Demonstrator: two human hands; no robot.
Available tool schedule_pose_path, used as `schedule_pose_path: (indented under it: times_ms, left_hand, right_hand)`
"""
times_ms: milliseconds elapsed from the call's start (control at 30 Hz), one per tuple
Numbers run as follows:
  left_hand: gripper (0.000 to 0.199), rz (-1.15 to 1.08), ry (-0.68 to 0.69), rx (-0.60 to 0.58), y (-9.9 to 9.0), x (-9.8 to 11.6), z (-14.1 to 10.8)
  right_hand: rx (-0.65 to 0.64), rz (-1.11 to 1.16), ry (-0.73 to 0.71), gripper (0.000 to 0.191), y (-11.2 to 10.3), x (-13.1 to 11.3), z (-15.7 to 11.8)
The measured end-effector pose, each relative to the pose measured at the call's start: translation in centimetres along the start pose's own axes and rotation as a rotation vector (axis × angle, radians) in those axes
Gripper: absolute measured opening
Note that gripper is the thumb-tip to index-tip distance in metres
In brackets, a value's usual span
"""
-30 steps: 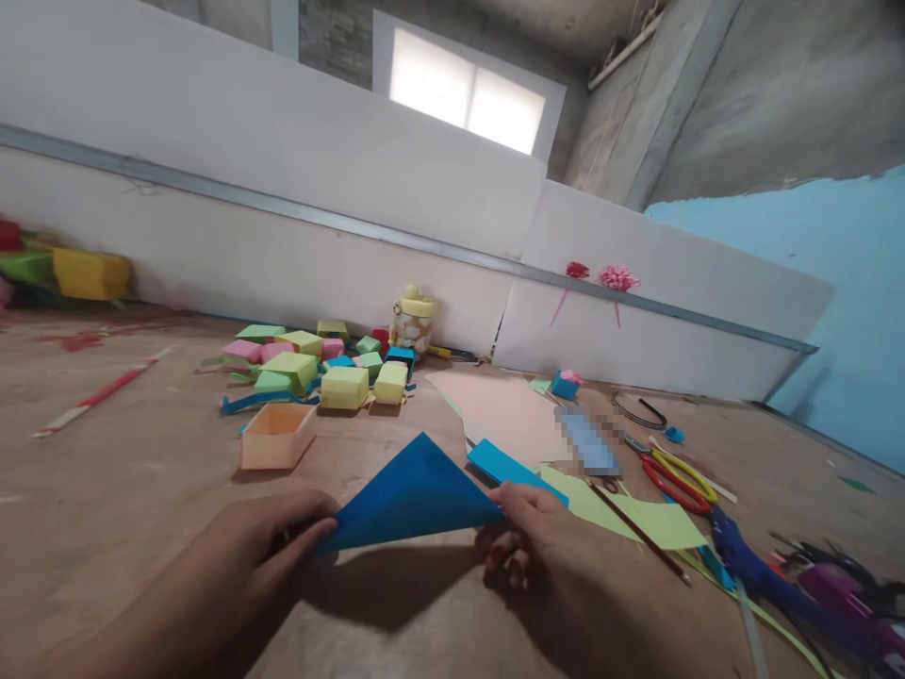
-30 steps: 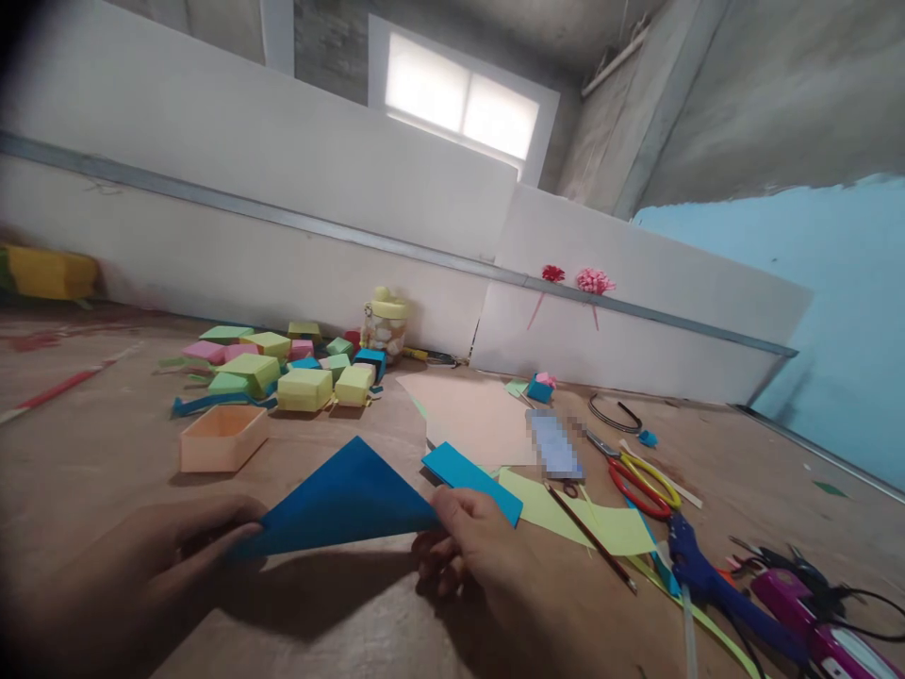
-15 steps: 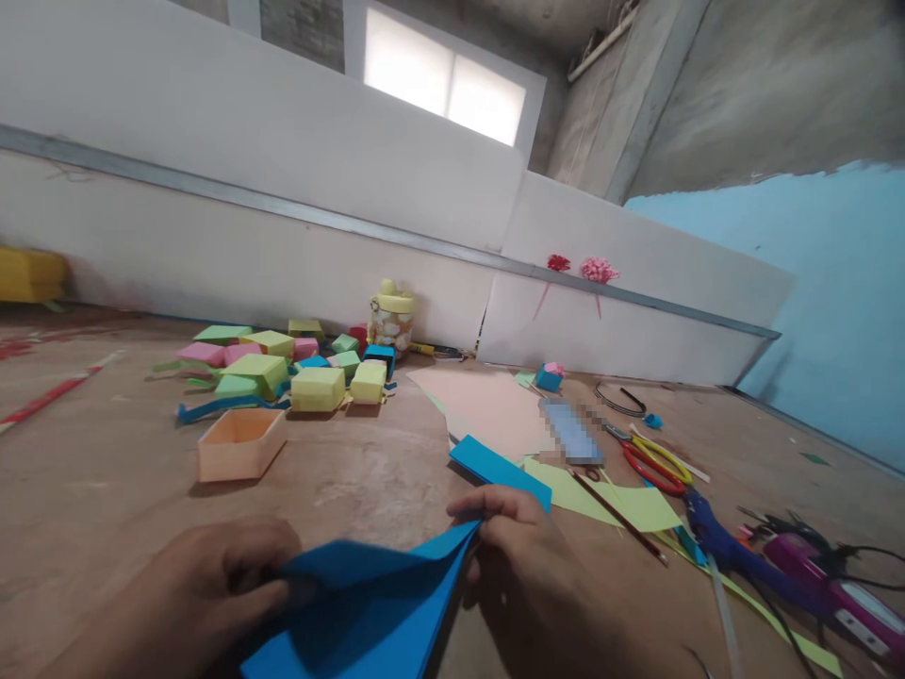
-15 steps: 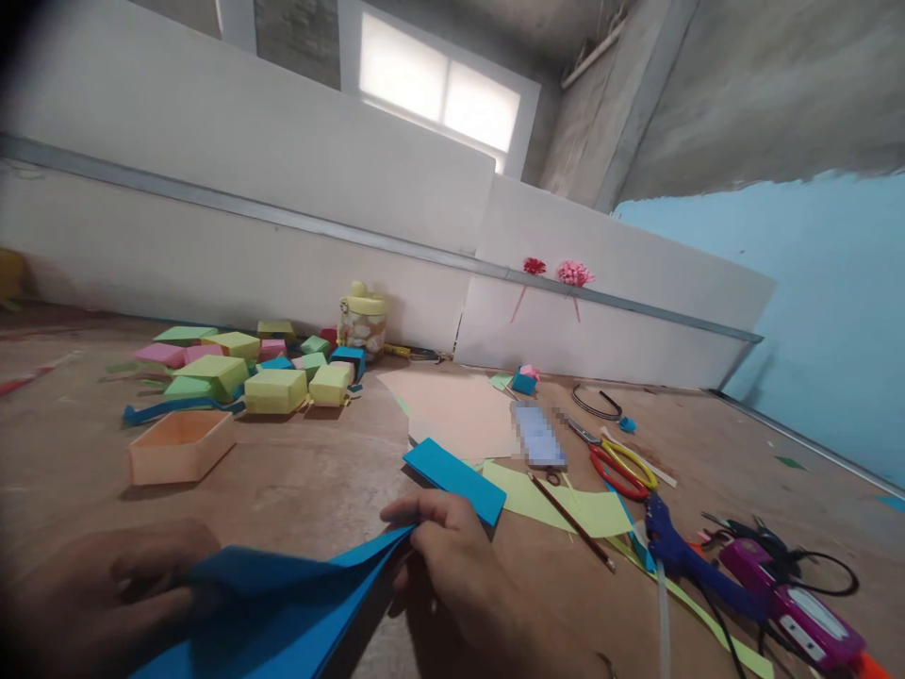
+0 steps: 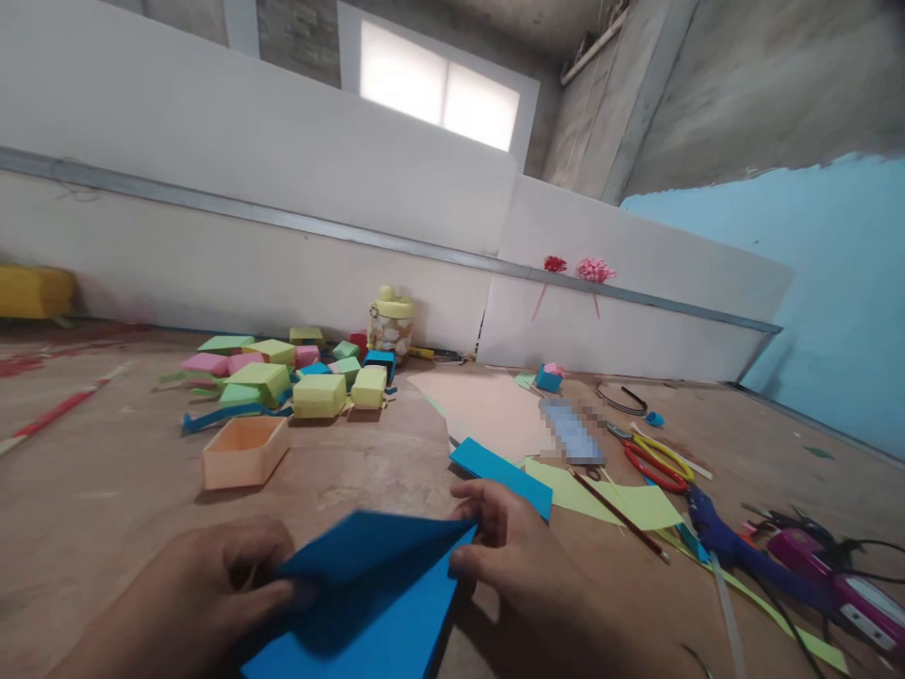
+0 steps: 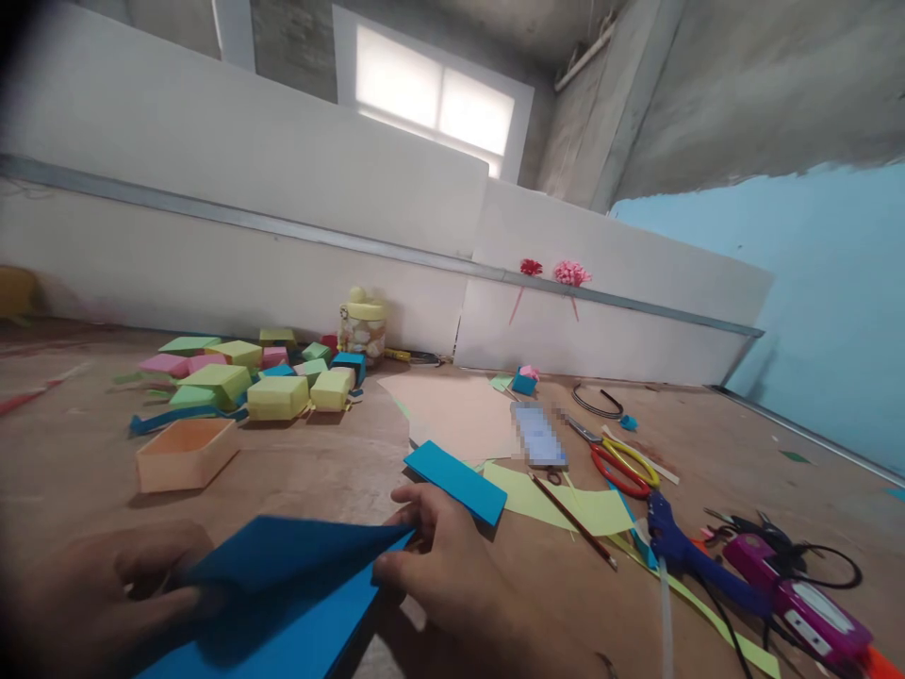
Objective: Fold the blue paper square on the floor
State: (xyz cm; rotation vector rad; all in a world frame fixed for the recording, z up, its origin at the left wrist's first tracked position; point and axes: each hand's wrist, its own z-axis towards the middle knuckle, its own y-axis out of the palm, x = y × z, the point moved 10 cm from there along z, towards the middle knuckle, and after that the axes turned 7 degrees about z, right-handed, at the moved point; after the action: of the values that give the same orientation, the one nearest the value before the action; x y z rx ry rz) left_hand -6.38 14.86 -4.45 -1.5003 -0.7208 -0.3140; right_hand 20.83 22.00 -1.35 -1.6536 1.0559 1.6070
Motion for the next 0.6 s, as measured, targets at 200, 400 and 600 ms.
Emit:
schedule_pose_path:
  times_ms: [200,400,600]
  left_hand:
    - [0.025,-0.093,-0.006,0.024,0.2,0.4,-0.4]
    - [0.023,-0.118,-0.01,0.059,-0.4,1.4,-0.9]
    - [0.021,-0.16,-0.038,0.099,-0.9,1.2,-1.0]
  right_hand:
    - [-0.002,-0.151,0.03,0.061,-0.1,0.3,-0.3]
    - [-0.015,-0.273,0.03,0.058,-0.1,0.4,-0.4]
    - [0.053,-0.479,-0.132,0.027,-0.4,-2.9,-0.7]
